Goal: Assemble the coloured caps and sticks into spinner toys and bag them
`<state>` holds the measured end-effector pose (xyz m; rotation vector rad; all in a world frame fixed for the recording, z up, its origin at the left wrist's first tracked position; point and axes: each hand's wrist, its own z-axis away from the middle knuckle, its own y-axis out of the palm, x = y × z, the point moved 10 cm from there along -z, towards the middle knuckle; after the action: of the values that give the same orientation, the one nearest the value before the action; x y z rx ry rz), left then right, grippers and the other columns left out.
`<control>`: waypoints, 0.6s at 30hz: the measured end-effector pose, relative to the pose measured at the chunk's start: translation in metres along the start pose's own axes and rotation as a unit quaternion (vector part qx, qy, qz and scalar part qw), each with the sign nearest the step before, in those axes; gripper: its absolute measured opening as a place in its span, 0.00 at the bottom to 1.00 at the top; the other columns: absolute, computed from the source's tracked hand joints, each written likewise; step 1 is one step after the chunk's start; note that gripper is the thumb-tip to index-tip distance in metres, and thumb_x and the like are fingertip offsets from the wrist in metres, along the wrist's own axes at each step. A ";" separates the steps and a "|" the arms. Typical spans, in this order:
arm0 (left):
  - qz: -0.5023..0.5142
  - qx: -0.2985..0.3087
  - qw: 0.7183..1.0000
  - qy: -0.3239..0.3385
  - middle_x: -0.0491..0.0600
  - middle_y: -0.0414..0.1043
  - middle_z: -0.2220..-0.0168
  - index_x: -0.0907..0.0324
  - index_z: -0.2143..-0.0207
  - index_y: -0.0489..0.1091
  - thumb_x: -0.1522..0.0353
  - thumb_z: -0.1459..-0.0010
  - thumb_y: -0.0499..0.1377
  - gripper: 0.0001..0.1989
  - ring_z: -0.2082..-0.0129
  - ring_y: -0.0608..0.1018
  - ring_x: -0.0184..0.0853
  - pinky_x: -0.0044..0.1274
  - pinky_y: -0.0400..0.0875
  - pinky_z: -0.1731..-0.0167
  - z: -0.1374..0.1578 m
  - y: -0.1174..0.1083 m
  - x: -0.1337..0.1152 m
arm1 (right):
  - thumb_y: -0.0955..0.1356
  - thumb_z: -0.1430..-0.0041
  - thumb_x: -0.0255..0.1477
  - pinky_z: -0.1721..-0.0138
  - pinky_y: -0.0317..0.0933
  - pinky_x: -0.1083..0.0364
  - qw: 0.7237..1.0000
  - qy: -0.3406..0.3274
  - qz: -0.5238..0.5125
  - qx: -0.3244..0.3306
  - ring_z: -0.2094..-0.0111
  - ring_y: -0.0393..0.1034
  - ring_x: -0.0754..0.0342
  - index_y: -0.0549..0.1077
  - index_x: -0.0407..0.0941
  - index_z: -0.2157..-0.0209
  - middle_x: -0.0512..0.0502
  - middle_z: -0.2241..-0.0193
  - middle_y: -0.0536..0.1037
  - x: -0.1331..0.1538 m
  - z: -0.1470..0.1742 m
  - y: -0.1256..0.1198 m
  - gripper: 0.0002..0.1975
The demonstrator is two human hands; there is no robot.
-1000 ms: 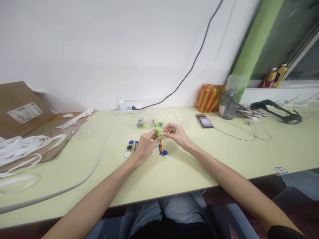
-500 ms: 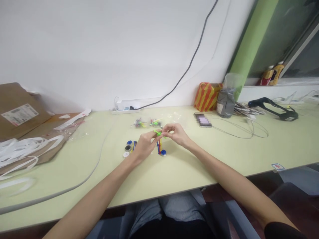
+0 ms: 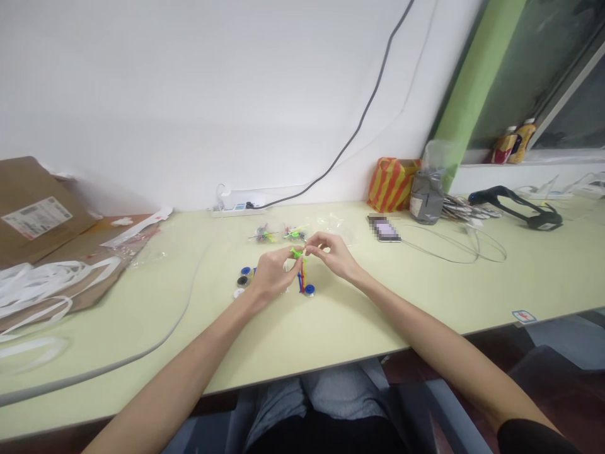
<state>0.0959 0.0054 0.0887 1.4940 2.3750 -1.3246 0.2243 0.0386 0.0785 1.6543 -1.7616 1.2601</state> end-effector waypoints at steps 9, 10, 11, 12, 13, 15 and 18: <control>-0.020 -0.009 1.000 0.003 0.52 0.82 0.59 0.58 0.57 0.77 0.68 0.38 0.57 0.10 0.63 0.83 0.38 0.27 0.76 0.61 0.000 -0.003 0.002 | 0.68 0.36 0.33 0.57 0.64 0.52 0.999 -0.018 0.022 0.027 0.62 0.77 0.52 0.73 0.44 0.58 0.46 0.66 0.81 0.000 0.003 0.011 0.08; -0.025 -0.009 1.000 0.007 0.52 0.82 0.59 0.58 0.57 0.77 0.68 0.37 0.57 0.10 0.64 0.83 0.38 0.27 0.76 0.61 0.000 -0.003 0.002 | 0.68 0.36 0.33 0.57 0.64 0.52 0.999 -0.023 0.022 0.028 0.62 0.77 0.52 0.73 0.45 0.57 0.46 0.66 0.81 0.001 0.003 0.011 0.09; -0.029 -0.010 0.999 0.012 0.52 0.82 0.60 0.58 0.58 0.77 0.67 0.37 0.57 0.10 0.65 0.83 0.37 0.26 0.76 0.62 0.001 -0.003 0.001 | 0.68 0.36 0.33 0.56 0.64 0.52 0.999 -0.029 0.022 0.028 0.61 0.77 0.52 0.72 0.45 0.56 0.47 0.65 0.81 0.003 0.004 0.011 0.09; -0.032 -0.011 0.999 0.015 0.51 0.82 0.61 0.58 0.59 0.77 0.67 0.36 0.56 0.10 0.66 0.83 0.37 0.26 0.76 0.63 0.001 -0.003 0.001 | 0.67 0.35 0.33 0.56 0.64 0.52 0.999 -0.035 0.023 0.029 0.61 0.77 0.52 0.72 0.45 0.56 0.47 0.65 0.81 0.005 0.004 0.011 0.09; -0.031 -0.012 0.999 0.017 0.51 0.82 0.61 0.59 0.60 0.77 0.66 0.36 0.56 0.10 0.66 0.83 0.37 0.26 0.75 0.64 0.001 -0.003 0.001 | 0.67 0.34 0.34 0.56 0.64 0.51 0.998 -0.041 0.025 0.029 0.61 0.77 0.52 0.72 0.45 0.55 0.47 0.65 0.80 0.007 0.004 0.011 0.09; -0.019 -0.013 1.000 0.009 0.51 0.82 0.63 0.59 0.61 0.76 0.64 0.34 0.56 0.11 0.67 0.84 0.37 0.25 0.75 0.66 0.001 -0.004 0.003 | 0.66 0.33 0.34 0.55 0.64 0.51 0.997 -0.056 0.034 0.030 0.60 0.76 0.52 0.73 0.46 0.55 0.47 0.64 0.80 0.014 0.005 0.009 0.09; 0.009 -0.010 1.000 -0.016 0.49 0.82 0.65 0.58 0.59 0.75 0.60 0.33 0.56 0.13 0.67 0.84 0.38 0.24 0.76 0.66 0.001 -0.005 0.008 | 0.67 0.33 0.35 0.52 0.63 0.50 0.995 -0.081 0.054 0.023 0.58 0.74 0.52 0.74 0.46 0.55 0.46 0.61 0.80 0.024 0.006 0.005 0.09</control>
<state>0.0877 0.0101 0.0875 1.4739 2.3431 -1.3074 0.2163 0.0193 0.0929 1.7527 -1.9554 1.2521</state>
